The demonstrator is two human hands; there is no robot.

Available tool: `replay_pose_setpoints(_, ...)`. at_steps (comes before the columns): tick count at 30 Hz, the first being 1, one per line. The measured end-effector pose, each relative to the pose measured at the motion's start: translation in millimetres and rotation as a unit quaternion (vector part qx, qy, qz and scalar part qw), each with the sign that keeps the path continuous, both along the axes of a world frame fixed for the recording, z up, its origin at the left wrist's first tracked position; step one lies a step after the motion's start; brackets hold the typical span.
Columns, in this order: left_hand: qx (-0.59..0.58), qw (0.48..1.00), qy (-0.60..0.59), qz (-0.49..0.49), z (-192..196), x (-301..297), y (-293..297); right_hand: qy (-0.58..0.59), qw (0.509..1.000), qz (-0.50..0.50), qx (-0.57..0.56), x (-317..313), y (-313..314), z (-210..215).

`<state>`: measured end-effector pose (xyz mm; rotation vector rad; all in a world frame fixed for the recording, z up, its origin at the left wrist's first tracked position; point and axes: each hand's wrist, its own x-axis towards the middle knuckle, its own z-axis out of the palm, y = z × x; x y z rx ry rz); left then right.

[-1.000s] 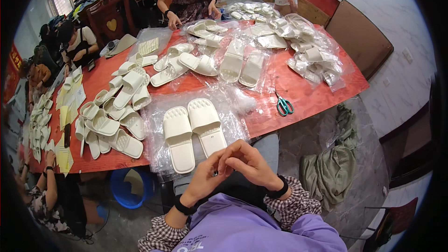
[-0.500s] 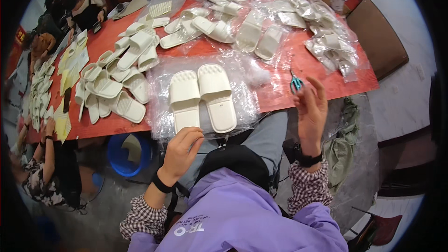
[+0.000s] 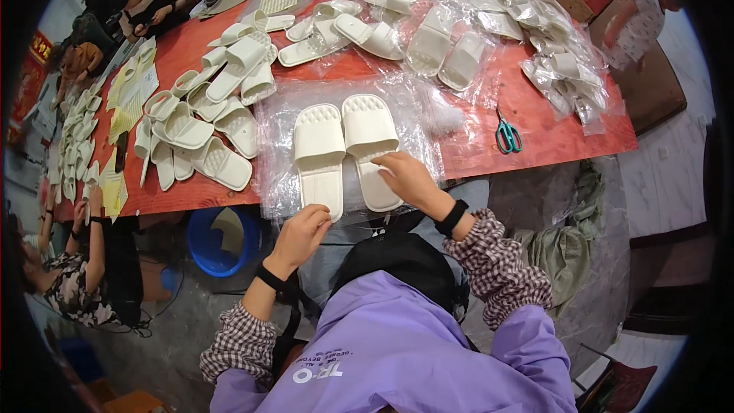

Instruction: Packing white slippers into clear plastic bags at a production table.

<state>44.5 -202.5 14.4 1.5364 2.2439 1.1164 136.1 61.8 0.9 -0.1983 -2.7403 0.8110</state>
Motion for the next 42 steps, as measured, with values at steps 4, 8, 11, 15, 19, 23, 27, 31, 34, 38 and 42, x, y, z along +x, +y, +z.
replay_pose_setpoints(4,0.009,1.000,0.014,0.008,-10,-24,11,0.031,0.985,0.046,0.164,-19,-7,-31)
replay_pose_setpoints(8,0.023,0.998,0.059,0.030,-12,-40,27,0.014,0.983,0.061,0.171,-33,-11,-39)
replay_pose_setpoints(11,-0.029,0.994,0.081,0.074,-17,-43,39,0.066,0.983,0.080,0.149,-35,-9,-36)
replay_pose_setpoints(15,-0.025,0.990,0.099,0.099,-25,-44,54,0.099,0.989,0.106,0.008,-26,-4,-12)
replay_pose_setpoints(19,-0.014,0.985,0.121,0.123,-34,-47,66,0.065,0.990,-0.044,-0.121,-32,38,9)
replay_pose_setpoints(23,-0.022,0.980,0.148,0.134,-36,-51,76,0.055,0.985,-0.119,-0.114,-58,82,3)
replay_pose_setpoints(27,-0.053,0.977,0.140,0.154,-33,-42,74,0.057,0.980,-0.131,-0.136,-81,86,-2)
replay_pose_setpoints(31,-0.065,0.974,0.103,0.190,-29,-38,54,0.034,0.972,-0.162,-0.164,-90,85,-10)
replay_pose_setpoints(34,-0.038,0.979,0.091,0.180,-32,-42,44,0.035,0.971,-0.168,-0.168,-89,89,-20)
replay_pose_setpoints(38,-0.028,0.981,0.086,0.174,-23,-37,48,0.051,0.967,-0.188,-0.167,-85,86,-22)
replay_pose_setpoints(42,-0.027,0.986,0.072,0.148,-20,-25,45,0.103,0.972,-0.142,-0.153,-68,69,-6)
